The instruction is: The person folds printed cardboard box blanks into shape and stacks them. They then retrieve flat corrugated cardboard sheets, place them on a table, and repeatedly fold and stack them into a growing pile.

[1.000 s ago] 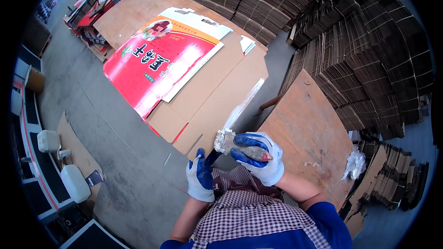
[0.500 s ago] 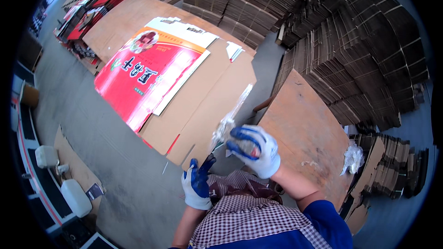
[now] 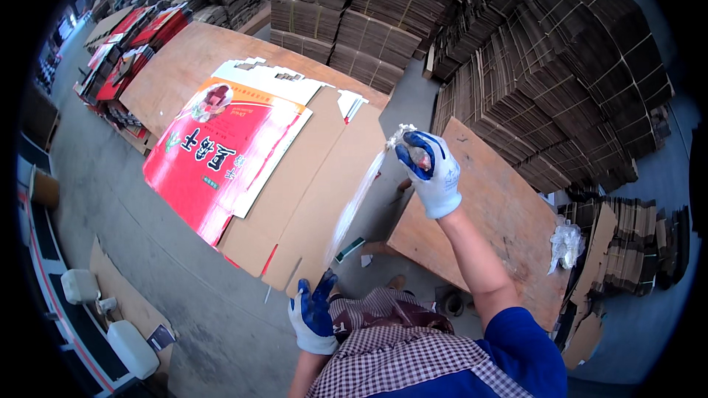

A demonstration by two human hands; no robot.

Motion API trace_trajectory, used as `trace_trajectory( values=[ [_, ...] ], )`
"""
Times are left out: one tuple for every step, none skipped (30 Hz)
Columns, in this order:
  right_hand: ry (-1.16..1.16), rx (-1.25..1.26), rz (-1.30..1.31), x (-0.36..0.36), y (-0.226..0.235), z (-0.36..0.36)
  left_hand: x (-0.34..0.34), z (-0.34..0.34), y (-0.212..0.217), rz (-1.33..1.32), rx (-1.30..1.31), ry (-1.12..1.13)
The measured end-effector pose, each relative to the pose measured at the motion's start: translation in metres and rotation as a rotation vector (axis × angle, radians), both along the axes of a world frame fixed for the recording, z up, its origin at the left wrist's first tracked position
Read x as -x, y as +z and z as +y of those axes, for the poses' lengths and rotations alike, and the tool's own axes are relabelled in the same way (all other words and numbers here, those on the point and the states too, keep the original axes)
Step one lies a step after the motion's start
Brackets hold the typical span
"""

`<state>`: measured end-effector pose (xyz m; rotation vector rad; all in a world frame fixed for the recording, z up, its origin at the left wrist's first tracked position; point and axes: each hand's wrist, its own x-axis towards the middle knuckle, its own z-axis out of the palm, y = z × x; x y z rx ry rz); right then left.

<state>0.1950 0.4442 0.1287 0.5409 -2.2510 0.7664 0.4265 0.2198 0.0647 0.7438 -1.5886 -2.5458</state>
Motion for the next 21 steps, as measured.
trace_trajectory(
  values=[
    [-0.002,0.025,-0.030,-0.006,0.003,-0.003,0.000,0.000,-0.001,0.041,0.225,-0.048],
    [0.004,0.013,-0.028,-0.007,0.003,-0.004,0.000,0.000,-0.003,0.083,0.450,-0.097],
    [0.008,0.000,-0.026,-0.009,0.003,-0.004,0.000,0.000,-0.004,0.127,0.674,-0.145],
    [0.015,-0.009,-0.023,-0.011,0.003,-0.005,0.001,0.002,-0.002,0.052,0.428,-0.076],
    [0.019,-0.019,-0.053,-0.014,0.001,-0.007,0.002,0.005,0.001,-0.021,0.180,-0.010],
    [0.009,0.138,-0.206,-0.023,0.004,-0.008,0.004,0.008,0.003,-0.094,-0.068,0.053],
    [0.007,0.306,-0.361,-0.036,0.011,-0.017,0.001,0.004,-0.003,-0.028,0.139,0.014],
    [0.005,0.471,-0.513,-0.047,0.014,-0.021,-0.003,0.003,-0.012,0.041,0.342,-0.028],
    [0.039,0.647,-0.571,-0.053,0.008,-0.016,-0.004,0.001,-0.018,0.073,0.420,-0.040],
    [0.066,0.762,-0.563,-0.061,0.010,-0.013,-0.005,0.000,-0.022,0.104,0.495,-0.048],
    [0.094,0.880,-0.550,-0.069,0.015,-0.009,-0.003,0.001,-0.022,0.098,0.445,-0.026],
    [0.120,0.999,-0.533,-0.076,0.018,-0.004,0.001,0.001,-0.019,0.068,0.342,0.001],
    [0.098,0.990,-0.517,-0.085,0.018,0.010,0.006,0.003,-0.015,0.041,0.236,0.029],
    [0.040,0.903,-0.480,-0.092,0.016,0.025,0.013,0.006,-0.006,-0.013,0.077,0.061],
    [-0.023,0.819,-0.442,-0.098,0.013,0.041,0.019,0.010,0.002,-0.069,-0.079,0.085],
    [-0.103,0.741,-0.395,-0.108,0.013,0.059,0.021,0.014,0.003,-0.067,-0.106,0.117],
    [-0.161,0.755,-0.476,-0.119,0.020,0.070,0.023,0.012,0.002,-0.062,-0.134,0.133],
    [-0.207,0.485,-0.347,-0.124,0.019,0.089,0.029,0.018,-0.001,-0.058,-0.177,0.128],
    [-0.257,0.291,-0.274,-0.130,0.010,0.112,0.034,0.029,0.011,0.040,-0.358,0.128],
    [-0.317,0.090,-0.218,-0.135,0.000,0.138,0.039,0.040,0.024,0.119,-0.552,0.124],
    [-0.400,-0.039,-0.195,-0.143,-0.010,0.164,0.039,0.052,0.019,0.137,-0.452,0.160]
  ],
)
